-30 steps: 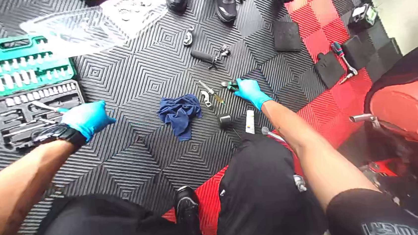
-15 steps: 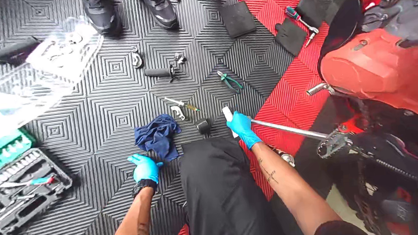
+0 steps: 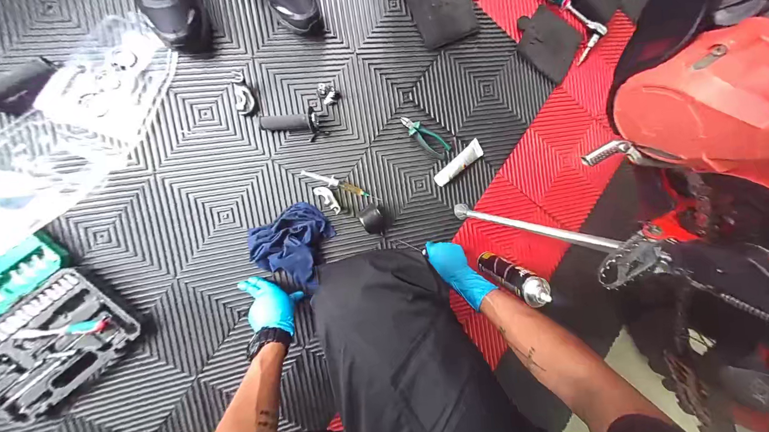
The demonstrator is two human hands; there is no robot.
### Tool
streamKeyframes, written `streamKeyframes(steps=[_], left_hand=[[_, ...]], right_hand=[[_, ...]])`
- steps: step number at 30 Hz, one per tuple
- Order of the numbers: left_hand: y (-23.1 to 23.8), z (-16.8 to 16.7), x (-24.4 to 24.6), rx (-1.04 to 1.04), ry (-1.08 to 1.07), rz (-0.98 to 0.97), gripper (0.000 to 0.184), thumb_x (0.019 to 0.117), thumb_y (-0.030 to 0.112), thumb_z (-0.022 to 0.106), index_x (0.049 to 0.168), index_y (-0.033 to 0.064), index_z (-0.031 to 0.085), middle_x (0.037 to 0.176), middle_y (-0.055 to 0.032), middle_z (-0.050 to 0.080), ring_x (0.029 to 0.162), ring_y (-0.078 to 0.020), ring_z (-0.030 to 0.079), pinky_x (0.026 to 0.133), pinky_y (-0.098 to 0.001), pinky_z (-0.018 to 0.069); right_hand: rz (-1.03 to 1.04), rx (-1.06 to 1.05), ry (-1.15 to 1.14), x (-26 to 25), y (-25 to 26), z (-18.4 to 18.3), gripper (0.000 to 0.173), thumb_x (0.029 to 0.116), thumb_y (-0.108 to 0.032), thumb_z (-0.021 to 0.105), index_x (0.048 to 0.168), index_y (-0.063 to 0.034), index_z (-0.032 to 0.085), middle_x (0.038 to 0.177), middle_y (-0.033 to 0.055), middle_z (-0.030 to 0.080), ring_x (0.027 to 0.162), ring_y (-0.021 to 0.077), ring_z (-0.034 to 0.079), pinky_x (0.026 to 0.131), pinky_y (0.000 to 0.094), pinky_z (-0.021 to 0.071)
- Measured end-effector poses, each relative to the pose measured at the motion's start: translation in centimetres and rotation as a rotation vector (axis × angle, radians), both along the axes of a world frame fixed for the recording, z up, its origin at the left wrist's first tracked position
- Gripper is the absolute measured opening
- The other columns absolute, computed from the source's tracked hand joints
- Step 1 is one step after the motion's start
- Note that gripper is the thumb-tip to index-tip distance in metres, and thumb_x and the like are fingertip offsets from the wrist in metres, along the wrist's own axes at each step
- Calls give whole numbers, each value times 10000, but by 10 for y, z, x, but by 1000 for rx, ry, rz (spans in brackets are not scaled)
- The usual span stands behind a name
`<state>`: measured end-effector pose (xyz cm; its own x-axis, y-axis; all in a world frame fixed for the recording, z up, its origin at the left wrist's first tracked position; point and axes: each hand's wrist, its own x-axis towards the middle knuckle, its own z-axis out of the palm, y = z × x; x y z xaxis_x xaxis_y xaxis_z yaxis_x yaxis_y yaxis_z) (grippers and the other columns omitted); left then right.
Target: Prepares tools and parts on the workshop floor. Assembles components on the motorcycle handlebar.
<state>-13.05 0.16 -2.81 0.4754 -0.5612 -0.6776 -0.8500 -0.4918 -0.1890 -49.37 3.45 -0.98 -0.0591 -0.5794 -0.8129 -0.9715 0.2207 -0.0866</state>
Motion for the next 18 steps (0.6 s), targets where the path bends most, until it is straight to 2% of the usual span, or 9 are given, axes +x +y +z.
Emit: streamKeyframes(steps=[3,5,7,8,10,12,13,15,18], left_hand=[[3,-10,3,-10,-13,-8,1322,711,414,931,1600,-76,84,1670,-285,138,1100,-429,689,875,-527,595],[4,-11,4,-20,-3,7,1295,723,382,930,1600,-76,94,1670,-293,125,1087,-445,688,871,-540,592],[2,-11,3,-18,-3,22,1265,733,357,926,1599,-72,108,1673,-286,121,1086,-447,687,873,-537,592],[1,-11,4,-17,-8,27,1271,730,352,926,1599,-71,102,1674,-280,126,1076,-439,693,869,-532,595],[2,-14,5,-20,-7,44,1293,721,350,927,1601,-72,80,1679,-270,120,1057,-427,702,865,-530,595],[3,-16,6,-33,15,69,1308,713,339,935,1603,-75,70,1684,-267,99,1056,-433,700,870,-540,593],[4,-17,5,-27,26,81,1304,720,333,931,1606,-72,64,1689,-262,80,1067,-434,697,877,-538,590],[3,-15,5,-23,38,104,1288,728,313,921,1607,-69,62,1696,-249,60,1066,-429,699,876,-532,594],[1,-15,6,-13,26,102,1274,737,315,913,1607,-71,67,1699,-242,54,1067,-416,703,873,-526,596]], right_hand=[[-5,-78,110,-24,-42,5,291,993,-197,514,1201,-45,650,1044,216,719,1001,421,702,789,614,542],[-11,-164,174,-43,-74,4,312,1021,-163,474,1250,-37,645,1051,232,717,1008,434,699,807,618,538],[-14,-273,224,-62,-101,-1,274,1023,-141,482,1193,-20,660,1021,236,718,980,439,705,786,620,542],[-33,-299,235,-69,-114,-1,269,1012,-161,514,1173,-12,671,1039,240,718,995,443,701,800,633,537],[-67,-292,225,-69,-139,6,341,996,-285,603,1183,-8,673,1097,244,711,1053,445,685,854,649,523],[-33,-308,158,-43,-160,20,437,986,-416,627,1217,-48,677,1090,227,718,1057,436,685,860,649,518],[4,-331,96,-23,-170,23,436,989,-433,623,1238,-82,690,1082,208,729,1048,425,692,858,647,525],[87,-339,-47,25,-191,18,374,995,-417,607,1203,-124,709,1061,165,737,1035,387,698,855,627,533],[240,-276,-140,95,-213,-2,383,977,-413,626,1162,-87,703,1076,172,726,1046,384,692,855,617,532]])
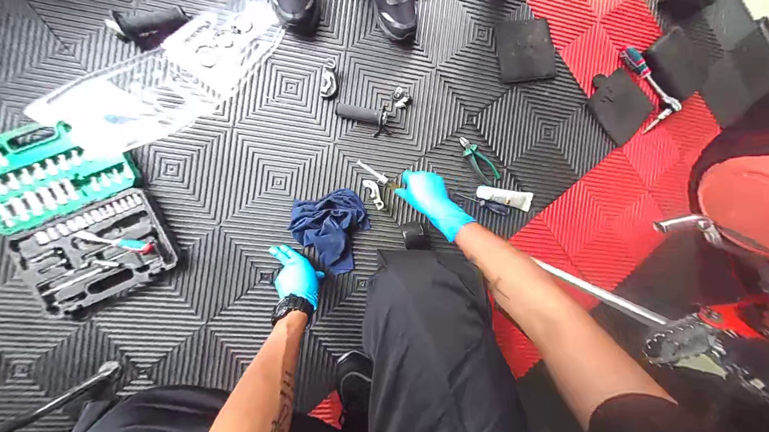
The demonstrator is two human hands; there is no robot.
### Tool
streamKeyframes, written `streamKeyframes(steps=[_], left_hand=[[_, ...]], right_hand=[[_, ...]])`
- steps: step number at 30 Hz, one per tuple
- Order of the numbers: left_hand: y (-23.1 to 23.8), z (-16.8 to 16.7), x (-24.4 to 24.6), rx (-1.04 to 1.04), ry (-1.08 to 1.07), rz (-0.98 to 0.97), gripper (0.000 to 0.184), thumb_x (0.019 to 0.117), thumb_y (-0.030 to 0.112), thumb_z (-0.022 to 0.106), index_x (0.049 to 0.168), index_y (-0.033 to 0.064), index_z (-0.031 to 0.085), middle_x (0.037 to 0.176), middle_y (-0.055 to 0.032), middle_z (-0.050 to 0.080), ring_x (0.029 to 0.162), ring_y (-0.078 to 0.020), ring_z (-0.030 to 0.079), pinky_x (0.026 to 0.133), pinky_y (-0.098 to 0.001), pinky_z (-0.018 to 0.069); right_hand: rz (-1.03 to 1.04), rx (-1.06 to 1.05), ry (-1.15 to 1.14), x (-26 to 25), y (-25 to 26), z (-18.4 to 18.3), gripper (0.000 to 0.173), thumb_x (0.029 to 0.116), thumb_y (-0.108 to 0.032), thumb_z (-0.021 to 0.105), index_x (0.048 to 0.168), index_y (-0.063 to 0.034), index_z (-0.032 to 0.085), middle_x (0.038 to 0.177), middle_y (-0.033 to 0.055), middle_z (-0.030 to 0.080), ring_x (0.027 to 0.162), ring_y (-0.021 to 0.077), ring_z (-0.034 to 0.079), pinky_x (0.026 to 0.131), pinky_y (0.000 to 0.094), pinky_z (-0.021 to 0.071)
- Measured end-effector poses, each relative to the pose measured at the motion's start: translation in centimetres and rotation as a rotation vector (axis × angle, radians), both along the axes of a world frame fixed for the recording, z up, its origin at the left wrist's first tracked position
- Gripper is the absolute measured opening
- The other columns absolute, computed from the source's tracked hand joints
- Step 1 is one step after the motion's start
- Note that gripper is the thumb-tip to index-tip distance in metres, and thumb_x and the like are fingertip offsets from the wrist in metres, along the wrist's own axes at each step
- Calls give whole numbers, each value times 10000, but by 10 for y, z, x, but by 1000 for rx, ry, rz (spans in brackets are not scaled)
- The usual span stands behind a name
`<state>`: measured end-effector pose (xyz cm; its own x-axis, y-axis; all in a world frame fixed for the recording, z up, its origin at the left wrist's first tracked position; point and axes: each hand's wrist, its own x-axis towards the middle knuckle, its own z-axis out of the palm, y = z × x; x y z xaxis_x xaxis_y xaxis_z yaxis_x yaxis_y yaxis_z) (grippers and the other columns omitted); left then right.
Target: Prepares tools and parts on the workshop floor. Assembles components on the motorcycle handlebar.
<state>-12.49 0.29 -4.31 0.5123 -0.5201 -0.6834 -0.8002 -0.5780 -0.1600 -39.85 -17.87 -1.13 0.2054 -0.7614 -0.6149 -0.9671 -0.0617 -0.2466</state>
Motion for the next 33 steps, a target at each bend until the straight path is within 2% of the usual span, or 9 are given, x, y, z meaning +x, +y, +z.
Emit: streamKeyframes(steps=[3,6,10,14,17,21,28,31,33], left_hand=[[-1,0,-2,-4,13,-4,1265,747,304,910,1608,-70,62,1704,-231,46,1063,-419,704,875,-528,594],[1,0,0,-14,29,27,1280,739,283,909,1611,-65,38,1704,-229,45,1049,-403,710,870,-515,596],[0,-2,2,-34,35,68,1269,738,229,895,1611,-64,22,1704,-225,63,1033,-391,717,863,-503,600],[-3,-2,-1,-26,40,71,1260,738,237,899,1609,-70,42,1705,-227,45,1060,-388,710,872,-503,597],[-1,-3,1,-28,32,55,1256,738,242,900,1608,-74,50,1704,-229,54,1048,-398,712,870,-507,596],[2,-4,1,-37,46,55,1250,742,252,903,1614,-60,65,1710,-214,31,1067,-399,704,873,-515,593],[0,-2,-1,-24,37,56,1257,735,244,904,1609,-75,58,1712,-210,18,1054,-391,711,864,-505,595],[0,-4,0,-19,29,55,1258,735,243,902,1608,-75,54,1712,-207,23,1044,-378,716,863,-496,595],[2,-4,1,-27,37,53,1256,744,245,897,1610,-70,44,1712,-208,15,1043,-372,717,865,-486,596]], right_hand=[[51,73,63,25,-2,-10,347,971,-328,602,1146,-42,693,1140,194,708,1095,391,675,863,618,526],[-72,72,160,-1,0,7,327,920,-329,625,1064,-51,717,1064,198,722,1020,410,691,793,655,524],[-237,-38,215,-48,-11,24,483,951,-509,628,1173,-86,698,1090,181,725,1054,387,688,858,624,518],[-57,111,17,14,3,20,602,908,-668,600,1012,-90,734,992,146,726,976,352,695,805,622,527],[49,202,21,48,8,5,490,952,-530,557,971,-64,706,1030,165,707,1012,351,683,794,599,519],[-81,117,-20,22,5,13,350,980,-409,550,938,-94,697,974,124,712,972,317,686,790,571,515],[-236,-113,221,-73,-40,12,345,994,-397,576,989,-82,715,979,176,723,981,382,695,800,610,526],[-310,-213,194,-88,-48,6,433,956,-493,658,969,-63,708,918,206,712,913,424,692,725,641,515],[-226,-124,101,-79,-31,21,566,891,-628,686,1165,-134,718,1008,184,729,970,411,693,798,652,529]])
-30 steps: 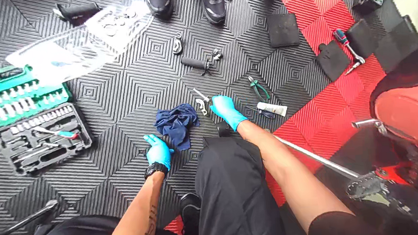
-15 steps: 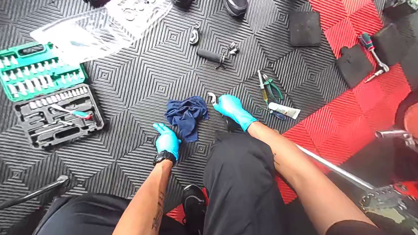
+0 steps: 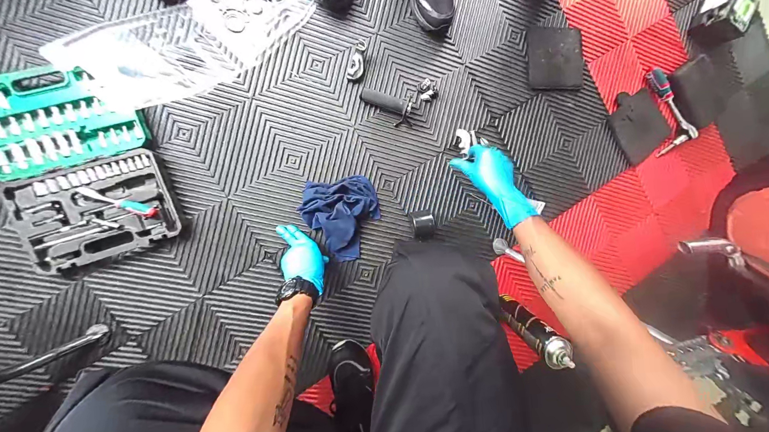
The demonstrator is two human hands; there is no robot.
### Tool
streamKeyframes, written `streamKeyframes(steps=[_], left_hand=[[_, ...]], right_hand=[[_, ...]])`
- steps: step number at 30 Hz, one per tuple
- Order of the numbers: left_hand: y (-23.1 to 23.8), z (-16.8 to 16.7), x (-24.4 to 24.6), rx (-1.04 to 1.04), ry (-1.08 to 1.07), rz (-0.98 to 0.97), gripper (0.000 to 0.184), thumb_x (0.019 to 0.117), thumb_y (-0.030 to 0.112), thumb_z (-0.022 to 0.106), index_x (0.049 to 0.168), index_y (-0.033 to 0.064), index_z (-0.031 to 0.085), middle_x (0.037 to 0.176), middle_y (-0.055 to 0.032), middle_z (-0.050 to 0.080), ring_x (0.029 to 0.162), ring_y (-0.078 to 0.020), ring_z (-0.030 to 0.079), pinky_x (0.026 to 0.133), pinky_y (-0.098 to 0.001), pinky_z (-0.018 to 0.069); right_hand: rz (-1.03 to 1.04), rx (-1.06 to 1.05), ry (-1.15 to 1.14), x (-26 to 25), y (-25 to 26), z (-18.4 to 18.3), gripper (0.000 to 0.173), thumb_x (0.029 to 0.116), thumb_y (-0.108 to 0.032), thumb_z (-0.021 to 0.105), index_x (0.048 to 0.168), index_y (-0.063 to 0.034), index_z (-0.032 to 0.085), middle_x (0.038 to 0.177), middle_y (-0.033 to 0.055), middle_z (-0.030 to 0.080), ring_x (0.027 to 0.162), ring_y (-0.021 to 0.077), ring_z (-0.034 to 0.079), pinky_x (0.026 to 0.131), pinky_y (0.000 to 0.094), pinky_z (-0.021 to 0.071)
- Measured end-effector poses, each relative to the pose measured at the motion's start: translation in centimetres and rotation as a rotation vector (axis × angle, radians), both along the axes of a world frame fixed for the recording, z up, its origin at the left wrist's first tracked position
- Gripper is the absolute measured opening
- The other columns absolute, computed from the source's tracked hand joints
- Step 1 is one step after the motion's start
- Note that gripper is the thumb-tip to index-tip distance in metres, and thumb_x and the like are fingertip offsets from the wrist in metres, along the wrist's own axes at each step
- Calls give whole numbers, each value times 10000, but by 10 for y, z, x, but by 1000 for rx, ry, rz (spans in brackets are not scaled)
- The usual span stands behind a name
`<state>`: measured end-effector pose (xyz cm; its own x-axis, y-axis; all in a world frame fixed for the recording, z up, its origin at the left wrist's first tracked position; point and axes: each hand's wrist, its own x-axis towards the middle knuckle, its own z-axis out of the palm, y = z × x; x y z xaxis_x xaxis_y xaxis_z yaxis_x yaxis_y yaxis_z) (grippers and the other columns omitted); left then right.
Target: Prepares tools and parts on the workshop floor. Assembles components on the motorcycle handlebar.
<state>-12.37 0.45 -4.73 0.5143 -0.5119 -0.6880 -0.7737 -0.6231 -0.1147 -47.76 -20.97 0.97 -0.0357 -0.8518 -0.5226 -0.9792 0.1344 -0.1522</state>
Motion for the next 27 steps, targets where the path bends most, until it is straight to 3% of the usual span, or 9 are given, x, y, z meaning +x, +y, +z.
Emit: streamKeyframes(steps=[3,5,8,10,13,17,21,25,27], left_hand=[[1,3,2,0,26,-10,1226,777,263,882,1613,-62,45,1711,-212,-4,1055,-391,711,880,-502,593],[3,4,2,3,20,-28,1232,784,293,880,1614,-59,41,1710,-215,-6,1047,-396,713,872,-502,595],[1,2,1,9,-3,-60,1242,783,325,882,1608,-72,42,1706,-229,28,1047,-400,712,868,-504,596],[2,2,1,15,-11,-59,1262,769,325,894,1607,-75,38,1703,-237,34,1028,-400,718,865,-505,598],[1,2,1,-3,-11,-57,1274,756,309,901,1607,-73,33,1702,-238,33,1011,-405,721,855,-512,601],[2,5,0,3,4,-46,1235,759,286,898,1606,-75,76,1704,-235,26,1043,-421,708,864,-534,591],[-1,4,1,0,8,-8,1258,745,264,903,1611,-69,52,1710,-216,20,1039,-400,714,871,-517,593],[0,3,2,9,30,3,1230,772,256,879,1613,-65,40,1712,-212,19,1050,-402,710,876,-513,592],[0,1,2,-4,29,6,1231,772,231,872,1615,-58,23,1709,-217,36,1012,-391,724,860,-504,598]], right_hand=[[428,240,-24,34,59,15,857,819,-726,677,1467,-183,536,1087,189,723,1015,413,691,838,647,532],[633,309,-11,50,93,8,786,848,-569,722,1438,-94,511,1012,212,712,936,429,696,778,639,526],[686,305,-11,60,106,-7,552,866,-438,719,1242,-50,605,964,202,699,893,410,695,733,606,523],[558,272,-35,53,96,-2,601,844,-528,714,1237,-80,636,1008,193,709,942,405,693,771,622,522],[75,5,-178,-1,48,13,637,784,-674,718,1206,-197,699,1064,90,738,1008,298,704,858,605,551],[-419,-424,-483,-102,-8,-16,577,890,-458,772,1302,-76,640,1156,135,722,1052,249,706,937,528,569],[-576,-455,-558,-147,-4,-71,639,868,-362,812,1365,-27,591,1250,123,695,1142,154,676,1022,362,546],[-543,-152,-100,-153,13,-48,739,801,-529,815,1352,-77,619,1273,168,684,1220,316,636,1041,574,478],[-523,-103,74,-125,0,-10,673,844,-516,761,1347,-92,621,1251,199,682,1201,395,630,981,645,470]])
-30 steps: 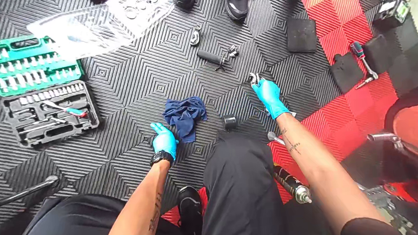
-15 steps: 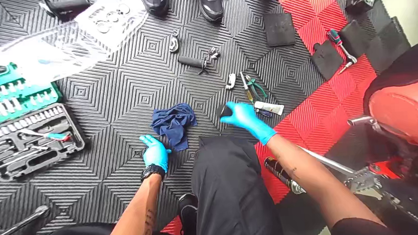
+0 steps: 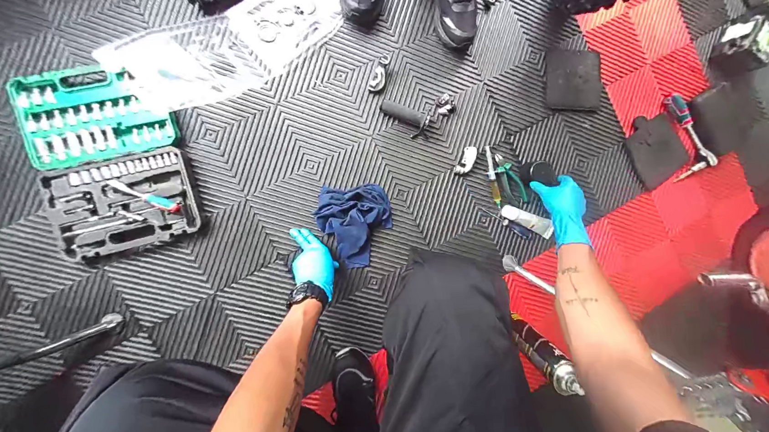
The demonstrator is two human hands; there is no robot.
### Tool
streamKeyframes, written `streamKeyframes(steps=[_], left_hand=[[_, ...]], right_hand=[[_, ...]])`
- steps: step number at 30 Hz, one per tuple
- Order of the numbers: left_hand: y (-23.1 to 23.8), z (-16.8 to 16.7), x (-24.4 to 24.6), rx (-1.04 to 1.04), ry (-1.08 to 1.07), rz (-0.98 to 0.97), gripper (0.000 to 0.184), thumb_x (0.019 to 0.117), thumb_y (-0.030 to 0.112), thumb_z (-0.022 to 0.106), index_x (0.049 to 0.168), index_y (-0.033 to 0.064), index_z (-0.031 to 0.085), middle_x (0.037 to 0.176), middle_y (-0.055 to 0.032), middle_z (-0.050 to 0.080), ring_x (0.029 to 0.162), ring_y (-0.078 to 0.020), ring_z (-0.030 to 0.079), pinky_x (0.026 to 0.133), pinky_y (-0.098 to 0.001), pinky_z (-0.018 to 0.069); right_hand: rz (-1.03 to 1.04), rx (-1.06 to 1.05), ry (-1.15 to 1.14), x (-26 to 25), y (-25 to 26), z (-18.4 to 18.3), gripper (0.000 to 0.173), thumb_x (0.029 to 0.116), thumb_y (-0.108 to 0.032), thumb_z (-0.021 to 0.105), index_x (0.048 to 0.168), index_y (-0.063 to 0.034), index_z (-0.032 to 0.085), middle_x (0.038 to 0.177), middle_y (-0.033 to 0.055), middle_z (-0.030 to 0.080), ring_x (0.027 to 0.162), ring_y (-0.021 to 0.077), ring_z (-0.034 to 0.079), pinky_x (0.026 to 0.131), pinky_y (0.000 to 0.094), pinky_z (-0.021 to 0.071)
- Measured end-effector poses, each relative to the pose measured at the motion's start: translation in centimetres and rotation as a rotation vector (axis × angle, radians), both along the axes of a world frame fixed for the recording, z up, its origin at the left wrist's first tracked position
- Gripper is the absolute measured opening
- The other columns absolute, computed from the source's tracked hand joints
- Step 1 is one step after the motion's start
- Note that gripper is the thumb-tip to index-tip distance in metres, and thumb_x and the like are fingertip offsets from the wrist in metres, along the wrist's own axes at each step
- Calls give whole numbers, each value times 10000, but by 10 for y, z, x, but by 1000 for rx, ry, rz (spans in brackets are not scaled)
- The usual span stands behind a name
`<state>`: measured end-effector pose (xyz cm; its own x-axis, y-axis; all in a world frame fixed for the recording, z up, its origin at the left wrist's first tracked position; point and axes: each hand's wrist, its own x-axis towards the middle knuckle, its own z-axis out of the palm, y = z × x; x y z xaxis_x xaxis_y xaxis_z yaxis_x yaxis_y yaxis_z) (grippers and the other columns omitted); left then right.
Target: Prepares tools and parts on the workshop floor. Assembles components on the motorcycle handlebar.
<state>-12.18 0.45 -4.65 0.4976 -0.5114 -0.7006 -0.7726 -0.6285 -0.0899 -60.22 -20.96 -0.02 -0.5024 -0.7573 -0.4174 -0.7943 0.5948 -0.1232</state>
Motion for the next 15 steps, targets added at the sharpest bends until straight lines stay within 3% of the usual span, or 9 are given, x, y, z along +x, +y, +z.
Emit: streamKeyframes(steps=[3,5,7,9,10,12,15], left_hand=[[-1,-1,-1,6,-8,15,1234,766,208,874,1618,-48,20,1712,-207,32,994,-381,729,857,-507,597],[-3,-1,-3,20,-12,11,1215,764,189,868,1616,-56,38,1716,-197,17,998,-379,730,854,-503,599],[-4,-1,-4,29,-24,8,1212,760,203,875,1614,-62,57,1717,-192,2,1009,-370,729,855,-494,600],[-2,-1,-2,30,-27,10,1215,764,219,878,1613,-65,56,1716,-195,0,1016,-365,728,864,-491,598],[-1,-1,-2,29,-28,7,1210,768,221,877,1614,-63,60,1717,-191,1,1022,-364,727,866,-489,597],[-2,-1,-3,34,-27,-1,1200,777,224,872,1613,-63,60,1716,-194,6,1013,-361,730,859,-481,600],[-1,0,-2,3,-9,5,1208,778,217,873,1616,-58,47,1714,-205,4,1014,-378,726,860,-502,597]], right_hand=[[255,-187,-99,98,-24,34,481,929,-450,687,1330,-186,670,1054,164,734,944,371,696,826,631,527],[512,-223,-214,173,-37,39,465,960,-379,694,1401,-245,627,972,174,726,842,387,691,719,630,536],[711,-107,-190,233,-56,47,639,932,-311,740,1515,-224,495,1055,244,706,931,469,681,736,652,533],[844,65,-28,270,-95,16,804,857,-362,788,1554,-198,421,1127,235,701,1019,467,679,786,662,530],[887,119,36,278,-109,-1,792,829,-352,805,1518,-171,460,1160,224,697,1057,460,672,810,674,523],[946,155,85,278,-121,-13,568,840,-296,790,1336,-91,602,1176,217,687,1094,446,661,829,671,521],[899,63,17,255,-123,2,379,907,-329,705,1207,-100,672,1114,176,711,1063,395,684,833,626,535]])
